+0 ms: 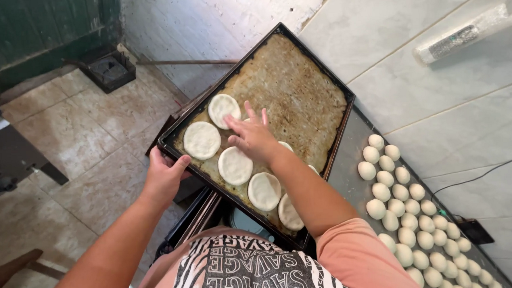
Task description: Placing dough balls on a baking tray and flattening them by hand
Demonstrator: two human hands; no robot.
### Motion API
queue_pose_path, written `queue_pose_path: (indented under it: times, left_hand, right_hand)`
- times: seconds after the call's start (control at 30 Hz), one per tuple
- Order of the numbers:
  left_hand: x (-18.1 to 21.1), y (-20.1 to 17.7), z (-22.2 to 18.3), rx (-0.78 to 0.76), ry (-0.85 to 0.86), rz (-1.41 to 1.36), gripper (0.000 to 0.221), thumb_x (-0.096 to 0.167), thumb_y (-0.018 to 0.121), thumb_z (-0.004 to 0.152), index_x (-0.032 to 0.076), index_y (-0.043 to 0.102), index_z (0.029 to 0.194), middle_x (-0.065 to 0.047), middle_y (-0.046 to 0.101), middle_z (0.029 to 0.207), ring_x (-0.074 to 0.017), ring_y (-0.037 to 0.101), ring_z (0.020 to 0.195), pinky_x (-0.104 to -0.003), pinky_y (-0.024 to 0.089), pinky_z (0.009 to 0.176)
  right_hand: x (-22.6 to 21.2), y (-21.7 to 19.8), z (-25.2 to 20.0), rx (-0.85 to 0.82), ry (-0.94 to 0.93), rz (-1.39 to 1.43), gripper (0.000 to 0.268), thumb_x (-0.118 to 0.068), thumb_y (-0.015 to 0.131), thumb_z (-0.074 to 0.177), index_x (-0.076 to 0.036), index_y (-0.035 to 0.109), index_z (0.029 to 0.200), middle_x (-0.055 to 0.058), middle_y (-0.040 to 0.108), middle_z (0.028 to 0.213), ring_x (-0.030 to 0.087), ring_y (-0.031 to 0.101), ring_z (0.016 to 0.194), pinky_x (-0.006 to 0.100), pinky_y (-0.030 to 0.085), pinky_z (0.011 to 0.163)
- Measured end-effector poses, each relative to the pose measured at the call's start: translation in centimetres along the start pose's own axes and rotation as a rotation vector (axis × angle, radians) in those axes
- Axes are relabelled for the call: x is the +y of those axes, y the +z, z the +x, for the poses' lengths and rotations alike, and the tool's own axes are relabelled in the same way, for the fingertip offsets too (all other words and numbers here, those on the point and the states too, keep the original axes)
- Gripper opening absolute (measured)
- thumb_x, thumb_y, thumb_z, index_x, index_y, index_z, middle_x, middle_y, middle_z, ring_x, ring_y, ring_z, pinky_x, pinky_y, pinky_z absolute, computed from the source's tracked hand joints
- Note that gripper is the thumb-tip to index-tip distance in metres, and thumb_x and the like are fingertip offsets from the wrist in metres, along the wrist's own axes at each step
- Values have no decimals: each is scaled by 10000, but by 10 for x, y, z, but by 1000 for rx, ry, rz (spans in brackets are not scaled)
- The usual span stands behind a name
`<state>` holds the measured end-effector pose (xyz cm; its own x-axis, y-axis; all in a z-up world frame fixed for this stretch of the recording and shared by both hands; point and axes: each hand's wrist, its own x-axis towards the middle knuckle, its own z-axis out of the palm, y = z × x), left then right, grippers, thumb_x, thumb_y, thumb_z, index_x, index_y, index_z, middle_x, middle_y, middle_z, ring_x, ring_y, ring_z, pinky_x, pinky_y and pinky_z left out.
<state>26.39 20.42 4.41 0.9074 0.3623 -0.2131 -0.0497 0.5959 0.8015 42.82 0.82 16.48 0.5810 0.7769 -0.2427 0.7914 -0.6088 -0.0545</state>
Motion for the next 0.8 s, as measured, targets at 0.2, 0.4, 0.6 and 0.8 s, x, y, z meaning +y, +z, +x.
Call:
queue_pose_path:
  times: [0.2, 0.4, 0.6, 0.8]
  left_hand:
    - [3, -1, -3, -9, 1, 39, 707, 139, 725, 972, 111, 239, 1484, -218, 642, 1194, -321, 692, 976, -519, 642, 730]
    - [2, -2, -5, 2, -9, 9, 695, 121, 709, 977, 97, 236, 1486, -262, 630, 1241, -356, 674, 1038, -537, 635, 771]
    - [1, -1, -3, 8, -25, 25, 716, 138, 715, 971, 102, 235, 1501, -267, 636, 1262, -362, 682, 1057, -549, 634, 781]
    - [2, 1, -4, 7, -8, -25, 678, 101, 699, 973, 95, 242, 1473, -268, 634, 1230, -359, 688, 1008, -560, 633, 768]
  right_hand:
    - [1, -4, -5, -48, 8, -55, 876, -828, 179, 957, -274, 296, 1625, -54, 343, 1675, 375, -25, 1594, 745, -69, 1196]
    - [6, -3, 4, 14, 114, -91, 881, -823, 203, 957, -256, 305, 1624, -34, 370, 1665, 397, 52, 1591, 791, -5, 1174]
    - [14, -3, 14, 21, 164, -135, 878, -838, 187, 945, -297, 288, 1629, -79, 325, 1683, 346, 53, 1601, 775, 32, 1186]
    - [13, -5, 28, 39, 174, -148, 957, -860, 232, 924, -229, 253, 1643, -28, 264, 1711, 298, 100, 1606, 725, 63, 1229]
